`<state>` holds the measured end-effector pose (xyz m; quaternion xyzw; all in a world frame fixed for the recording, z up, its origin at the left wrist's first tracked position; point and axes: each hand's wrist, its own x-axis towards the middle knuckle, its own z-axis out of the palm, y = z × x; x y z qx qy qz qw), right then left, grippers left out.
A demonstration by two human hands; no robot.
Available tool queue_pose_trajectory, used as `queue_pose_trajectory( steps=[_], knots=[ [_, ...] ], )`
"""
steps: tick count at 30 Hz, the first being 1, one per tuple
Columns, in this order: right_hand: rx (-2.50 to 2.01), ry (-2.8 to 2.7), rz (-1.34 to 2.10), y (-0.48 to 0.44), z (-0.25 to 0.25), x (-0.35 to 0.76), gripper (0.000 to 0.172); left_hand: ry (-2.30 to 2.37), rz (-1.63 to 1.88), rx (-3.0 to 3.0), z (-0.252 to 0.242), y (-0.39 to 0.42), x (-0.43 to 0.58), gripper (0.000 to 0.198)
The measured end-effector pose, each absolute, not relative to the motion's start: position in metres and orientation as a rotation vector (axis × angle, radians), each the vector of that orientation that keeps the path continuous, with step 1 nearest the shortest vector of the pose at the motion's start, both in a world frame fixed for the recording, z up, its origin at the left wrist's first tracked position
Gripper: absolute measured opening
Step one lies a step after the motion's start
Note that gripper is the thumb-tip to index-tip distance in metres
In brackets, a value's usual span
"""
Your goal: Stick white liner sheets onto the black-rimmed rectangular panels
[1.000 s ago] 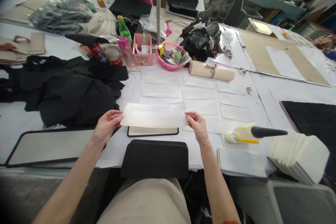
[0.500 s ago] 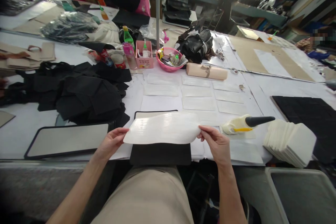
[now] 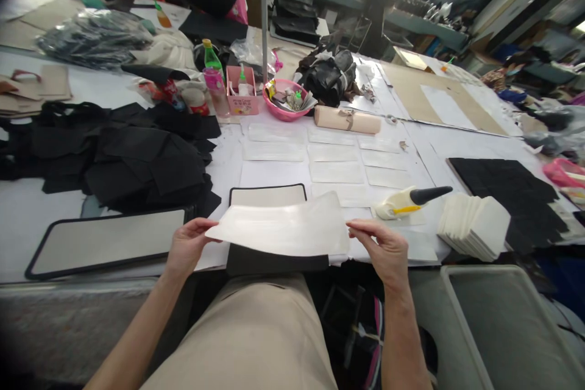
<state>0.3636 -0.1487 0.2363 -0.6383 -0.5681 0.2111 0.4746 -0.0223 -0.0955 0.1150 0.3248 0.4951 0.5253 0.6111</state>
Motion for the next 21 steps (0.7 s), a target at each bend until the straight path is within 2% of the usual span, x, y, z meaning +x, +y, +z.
queue_pose_trajectory(
  steps=[8,15,21],
  knots=[
    [-1.617,-1.142,0.736,-0.161,0.195,0.342,0.012,1.121,1.209,0.855,0.142,-0.107,-0.020,0.023],
    [-1.488,-0.742,0.983,-0.164,0.154,0.327,0.035,1.204,1.260,1.024,0.161,-0.097,-0.027,0.019],
    [-1.517,-0.611,1.070,-0.169,0.147,0.312,0.028,1.256,1.213,1.078,0.164,-0.096,-0.026,0.016]
  ],
)
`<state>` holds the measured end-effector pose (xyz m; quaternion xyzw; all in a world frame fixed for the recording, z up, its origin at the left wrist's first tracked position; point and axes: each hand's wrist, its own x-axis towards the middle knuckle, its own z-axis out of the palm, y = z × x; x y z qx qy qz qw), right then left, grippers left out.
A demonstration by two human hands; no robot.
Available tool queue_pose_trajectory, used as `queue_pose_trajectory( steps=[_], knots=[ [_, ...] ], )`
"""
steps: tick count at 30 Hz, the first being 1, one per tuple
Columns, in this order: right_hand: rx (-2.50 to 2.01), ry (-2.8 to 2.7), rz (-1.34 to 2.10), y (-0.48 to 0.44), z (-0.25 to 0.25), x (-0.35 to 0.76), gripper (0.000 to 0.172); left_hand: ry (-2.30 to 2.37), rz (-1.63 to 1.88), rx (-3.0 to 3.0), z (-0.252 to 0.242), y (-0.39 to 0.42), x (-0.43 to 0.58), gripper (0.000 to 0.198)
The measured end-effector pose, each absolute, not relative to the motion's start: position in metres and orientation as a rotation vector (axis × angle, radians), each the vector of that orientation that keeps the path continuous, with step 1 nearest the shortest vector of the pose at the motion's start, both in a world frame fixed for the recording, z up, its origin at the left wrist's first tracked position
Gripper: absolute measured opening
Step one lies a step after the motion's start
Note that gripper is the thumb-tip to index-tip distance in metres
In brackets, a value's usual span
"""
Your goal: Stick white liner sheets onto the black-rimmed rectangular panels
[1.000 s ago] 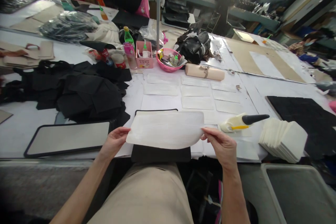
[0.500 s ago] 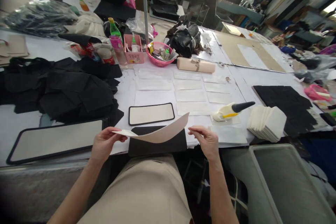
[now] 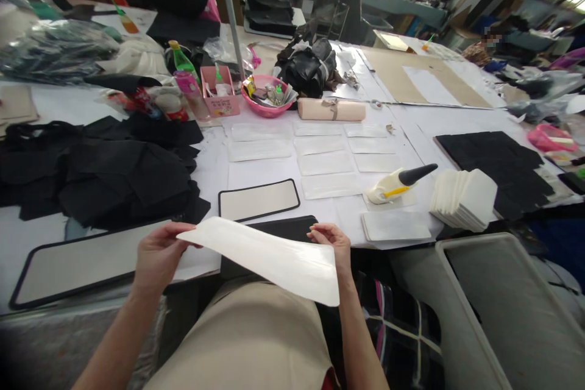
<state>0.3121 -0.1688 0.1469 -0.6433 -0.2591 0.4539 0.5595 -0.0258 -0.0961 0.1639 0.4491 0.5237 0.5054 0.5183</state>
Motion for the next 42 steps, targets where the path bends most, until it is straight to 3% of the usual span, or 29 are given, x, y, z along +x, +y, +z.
queue_pose_trajectory(
  steps=[6,13,22,28,35,42],
  knots=[
    [-1.652,-0.659,1.137,-0.192,0.138,0.313,0.037,1.295,1.185,1.069,0.166,-0.104,-0.023,0.017],
    [-1.480,-0.545,1.348,-0.240,0.139,0.298,0.050,1.347,1.156,1.070,0.161,-0.117,-0.026,0.018],
    [-1.585,-0.624,0.890,-0.263,0.129,0.296,0.028,1.387,1.098,1.061,0.154,-0.123,-0.025,0.023],
    [-1.594,-0.657,0.901,-0.266,0.123,0.303,0.017,1.383,1.064,1.056,0.152,-0.125,-0.024,0.024],
    [-1.706,-0.653,0.879,-0.260,0.126,0.323,0.024,1.400,0.891,1.014,0.152,-0.130,-0.027,0.024],
    [-1.875,-0.734,0.964,-0.240,0.121,0.346,0.034,1.427,0.743,0.804,0.120,-0.133,-0.019,0.035]
  ],
)
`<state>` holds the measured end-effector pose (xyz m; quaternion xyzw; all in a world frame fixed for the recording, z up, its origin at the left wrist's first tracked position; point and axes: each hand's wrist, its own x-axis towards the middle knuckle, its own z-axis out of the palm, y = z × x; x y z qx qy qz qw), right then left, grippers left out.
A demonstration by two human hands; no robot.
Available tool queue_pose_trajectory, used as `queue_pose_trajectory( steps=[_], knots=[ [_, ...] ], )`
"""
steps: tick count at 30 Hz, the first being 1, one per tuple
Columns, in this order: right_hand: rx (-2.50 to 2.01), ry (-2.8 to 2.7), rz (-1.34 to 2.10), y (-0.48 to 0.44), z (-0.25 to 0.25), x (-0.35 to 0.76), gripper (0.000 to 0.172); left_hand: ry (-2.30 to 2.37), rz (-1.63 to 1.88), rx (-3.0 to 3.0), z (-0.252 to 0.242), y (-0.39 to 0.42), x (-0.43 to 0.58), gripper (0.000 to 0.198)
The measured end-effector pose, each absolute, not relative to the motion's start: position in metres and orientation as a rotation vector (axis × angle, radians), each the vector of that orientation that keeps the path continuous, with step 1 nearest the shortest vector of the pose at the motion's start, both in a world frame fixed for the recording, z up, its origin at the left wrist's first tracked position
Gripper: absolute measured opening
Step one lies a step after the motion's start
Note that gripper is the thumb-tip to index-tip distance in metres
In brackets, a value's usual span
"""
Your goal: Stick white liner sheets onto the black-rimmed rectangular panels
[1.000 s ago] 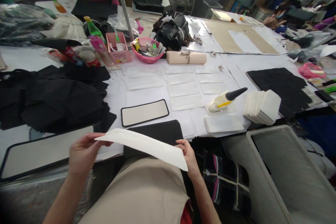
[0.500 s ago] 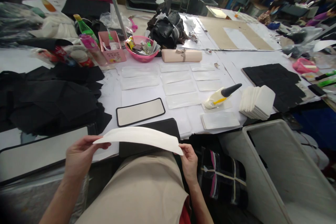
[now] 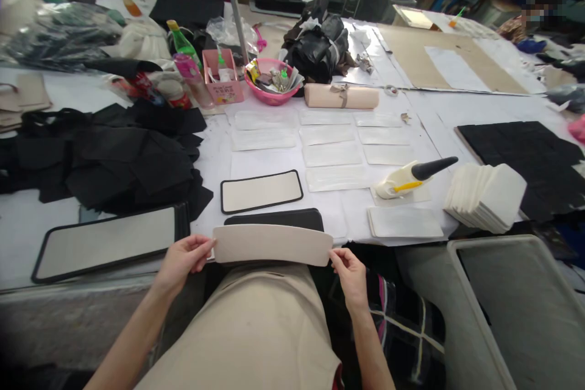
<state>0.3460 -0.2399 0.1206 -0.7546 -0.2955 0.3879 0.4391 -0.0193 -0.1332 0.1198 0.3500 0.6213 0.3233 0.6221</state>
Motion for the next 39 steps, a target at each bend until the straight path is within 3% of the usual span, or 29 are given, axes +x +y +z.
queue_pose_trajectory(
  steps=[23,39],
  knots=[
    [-2.174,-0.701,1.184,-0.171,0.091,0.362,0.038,1.679,0.607,0.835,0.072,-0.116,-0.005,0.035],
    [-2.333,-0.983,1.028,-0.172,0.057,0.366,0.035,1.787,0.506,0.922,0.056,-0.116,-0.010,0.037]
  ],
)
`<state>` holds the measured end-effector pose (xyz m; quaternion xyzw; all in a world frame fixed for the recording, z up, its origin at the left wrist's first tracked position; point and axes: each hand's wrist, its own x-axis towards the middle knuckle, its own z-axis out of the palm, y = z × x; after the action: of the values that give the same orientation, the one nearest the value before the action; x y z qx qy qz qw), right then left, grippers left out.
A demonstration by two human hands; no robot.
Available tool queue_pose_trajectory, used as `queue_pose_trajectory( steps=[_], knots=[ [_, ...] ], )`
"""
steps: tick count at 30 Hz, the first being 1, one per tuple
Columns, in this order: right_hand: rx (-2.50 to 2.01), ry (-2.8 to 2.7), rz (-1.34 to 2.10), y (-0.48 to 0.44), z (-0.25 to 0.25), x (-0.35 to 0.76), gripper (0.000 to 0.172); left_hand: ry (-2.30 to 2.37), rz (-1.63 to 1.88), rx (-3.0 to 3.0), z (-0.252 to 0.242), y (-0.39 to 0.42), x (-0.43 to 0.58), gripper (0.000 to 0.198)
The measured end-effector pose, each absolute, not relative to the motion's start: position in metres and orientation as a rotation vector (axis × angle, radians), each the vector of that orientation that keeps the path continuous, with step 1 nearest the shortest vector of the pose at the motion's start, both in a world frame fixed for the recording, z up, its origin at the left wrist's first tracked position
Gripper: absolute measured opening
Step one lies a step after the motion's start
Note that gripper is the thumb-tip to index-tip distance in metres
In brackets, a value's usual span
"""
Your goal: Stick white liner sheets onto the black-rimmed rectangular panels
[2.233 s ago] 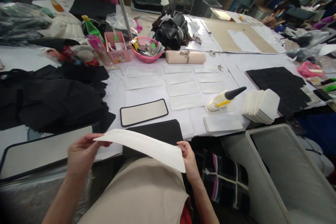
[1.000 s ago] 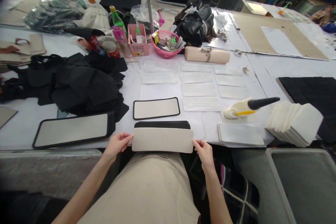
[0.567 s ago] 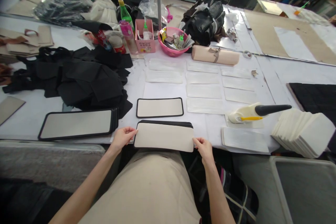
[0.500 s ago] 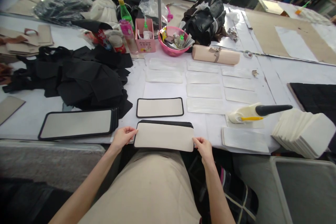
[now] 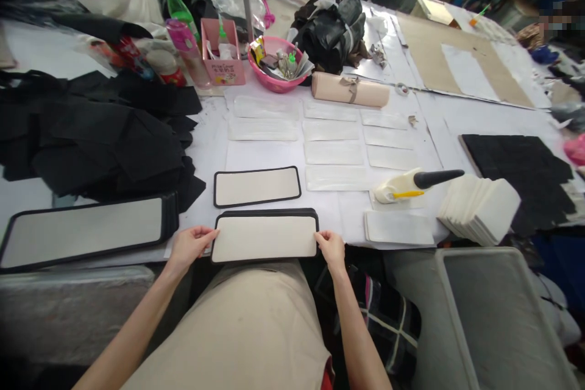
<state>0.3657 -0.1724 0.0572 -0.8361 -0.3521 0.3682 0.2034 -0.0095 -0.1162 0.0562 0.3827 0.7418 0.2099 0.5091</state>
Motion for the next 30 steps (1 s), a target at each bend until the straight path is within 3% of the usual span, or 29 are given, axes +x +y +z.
queue_pose_trajectory(
  steps=[18,30],
  knots=[
    [-2.570,-1.104,0.891,-0.169,0.064,0.352,0.026,1.844,0.383,1.116,0.043,-0.120,-0.012,0.036],
    [-2.686,-1.211,0.817,-0.165,0.064,0.348,0.030,1.842,0.426,1.067,0.044,-0.120,-0.010,0.035]
  ],
)
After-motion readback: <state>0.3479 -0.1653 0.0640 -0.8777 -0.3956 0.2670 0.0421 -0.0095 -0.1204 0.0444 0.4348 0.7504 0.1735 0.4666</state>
